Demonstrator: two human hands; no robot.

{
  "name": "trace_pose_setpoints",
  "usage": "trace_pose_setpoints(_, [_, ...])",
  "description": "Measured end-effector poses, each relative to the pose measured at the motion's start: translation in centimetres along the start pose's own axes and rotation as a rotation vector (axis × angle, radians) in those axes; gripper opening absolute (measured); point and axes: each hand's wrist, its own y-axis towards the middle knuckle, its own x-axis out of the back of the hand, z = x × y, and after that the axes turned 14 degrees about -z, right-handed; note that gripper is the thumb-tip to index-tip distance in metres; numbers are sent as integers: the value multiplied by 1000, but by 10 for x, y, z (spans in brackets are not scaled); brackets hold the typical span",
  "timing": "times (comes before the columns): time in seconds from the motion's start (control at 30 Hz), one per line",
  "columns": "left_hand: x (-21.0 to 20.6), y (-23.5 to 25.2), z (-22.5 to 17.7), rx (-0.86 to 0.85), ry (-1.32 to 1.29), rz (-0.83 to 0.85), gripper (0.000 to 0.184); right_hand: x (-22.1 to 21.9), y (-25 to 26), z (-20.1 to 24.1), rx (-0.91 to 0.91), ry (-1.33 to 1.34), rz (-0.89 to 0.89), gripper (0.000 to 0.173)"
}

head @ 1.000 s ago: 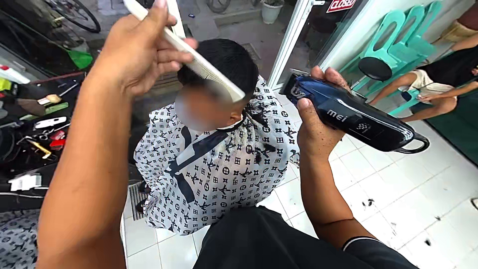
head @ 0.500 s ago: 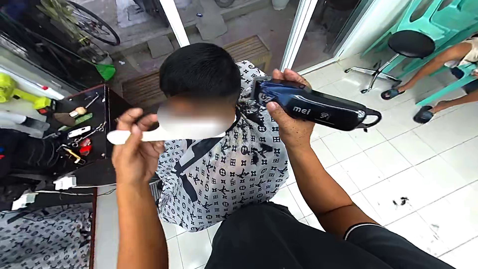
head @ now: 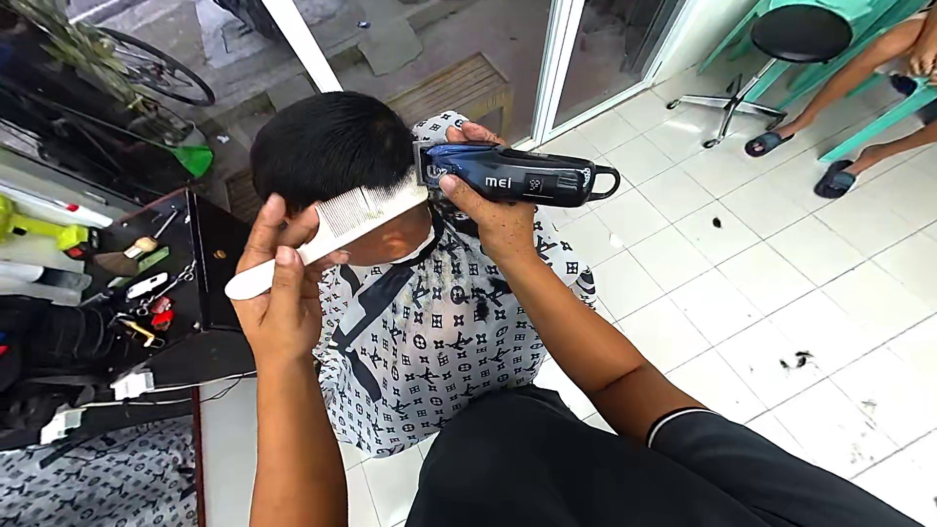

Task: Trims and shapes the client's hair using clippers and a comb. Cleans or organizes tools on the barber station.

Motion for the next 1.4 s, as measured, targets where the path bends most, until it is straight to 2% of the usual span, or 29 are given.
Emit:
trace_pose_setpoints(0.17, [-4, 7, -6, -17, -10, 2, 50, -3, 2, -2, -41, 35, -44, 58])
trace_pose_setpoints(0.43, [8, -1, 1, -13, -5, 57, 48, -19, -18, 20, 2, 25, 157, 65])
trace_pose_setpoints(0.6, [31, -10, 9, 100, 28, 47, 40, 2, -15, 3, 1, 46, 22, 59])
trace_pose_setpoints(0.8, [18, 2, 6, -6, -31, 42, 45, -1, -18, -4, -44, 40, -40, 60])
trace_pose_setpoints(0.9, [19, 2, 7, -27, -50, 44, 45, -11, -24, 1, -20, 56, 17, 60])
trace_pose_setpoints(1.0, [28, 0, 8, 54, -36, 57, 44, -18, -27, 13, 7, 25, 134, 65])
trace_pose_setpoints(1.13, [41, 6, 7, 198, -3, 47, 41, -13, -6, 14, 23, 11, 78, 60])
trace_pose_setpoints(1.4, [6, 40, -2, 14, -138, -29, 51, -16, 22, 12, -50, -23, -30, 57])
